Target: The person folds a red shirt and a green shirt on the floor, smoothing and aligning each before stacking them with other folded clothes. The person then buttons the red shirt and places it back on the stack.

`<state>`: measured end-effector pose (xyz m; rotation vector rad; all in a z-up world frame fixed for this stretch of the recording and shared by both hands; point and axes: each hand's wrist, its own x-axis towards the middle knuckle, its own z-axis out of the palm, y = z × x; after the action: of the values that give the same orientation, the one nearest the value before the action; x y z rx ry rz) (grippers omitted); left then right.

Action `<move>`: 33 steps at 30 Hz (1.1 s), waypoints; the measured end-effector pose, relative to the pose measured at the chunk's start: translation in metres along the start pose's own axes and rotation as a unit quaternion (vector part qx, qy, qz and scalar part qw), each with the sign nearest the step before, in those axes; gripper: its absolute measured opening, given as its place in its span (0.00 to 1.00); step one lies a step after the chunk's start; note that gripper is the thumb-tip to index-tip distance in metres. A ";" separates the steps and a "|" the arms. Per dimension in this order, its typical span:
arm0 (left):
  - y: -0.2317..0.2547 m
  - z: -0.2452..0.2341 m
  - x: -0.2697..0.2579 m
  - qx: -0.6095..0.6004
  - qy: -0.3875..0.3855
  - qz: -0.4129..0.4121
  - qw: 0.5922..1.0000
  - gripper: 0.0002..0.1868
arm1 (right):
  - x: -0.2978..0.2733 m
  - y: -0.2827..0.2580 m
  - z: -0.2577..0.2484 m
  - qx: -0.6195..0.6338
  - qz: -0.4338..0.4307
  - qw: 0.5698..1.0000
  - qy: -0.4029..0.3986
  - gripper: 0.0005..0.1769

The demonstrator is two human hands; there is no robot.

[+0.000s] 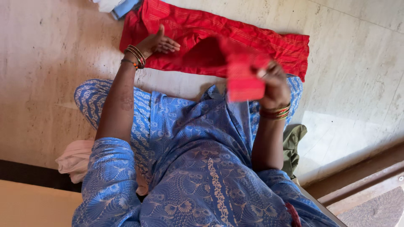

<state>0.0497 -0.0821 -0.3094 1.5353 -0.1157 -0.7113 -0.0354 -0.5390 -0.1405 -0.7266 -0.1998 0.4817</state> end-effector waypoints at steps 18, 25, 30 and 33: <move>-0.040 -0.016 0.004 0.430 0.351 0.171 0.814 0.13 | 0.062 0.001 -0.268 -0.004 -0.128 0.895 0.427 0.14; -0.047 -0.023 0.007 0.440 0.354 0.124 0.816 0.17 | 0.109 -0.023 -0.294 -0.751 -0.060 0.577 0.315 0.31; -0.060 -0.030 0.008 0.464 0.343 0.073 0.814 0.19 | 0.112 -0.015 -0.279 -0.735 0.066 0.547 0.394 0.20; -0.061 -0.033 0.007 0.266 0.307 0.086 0.910 0.12 | 0.097 -0.019 -0.276 -0.667 -0.059 0.638 0.381 0.16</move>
<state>0.0508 -0.0500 -0.3709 2.1756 0.0359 -0.0167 0.1497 -0.6664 -0.3290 -2.3074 0.2691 -0.2607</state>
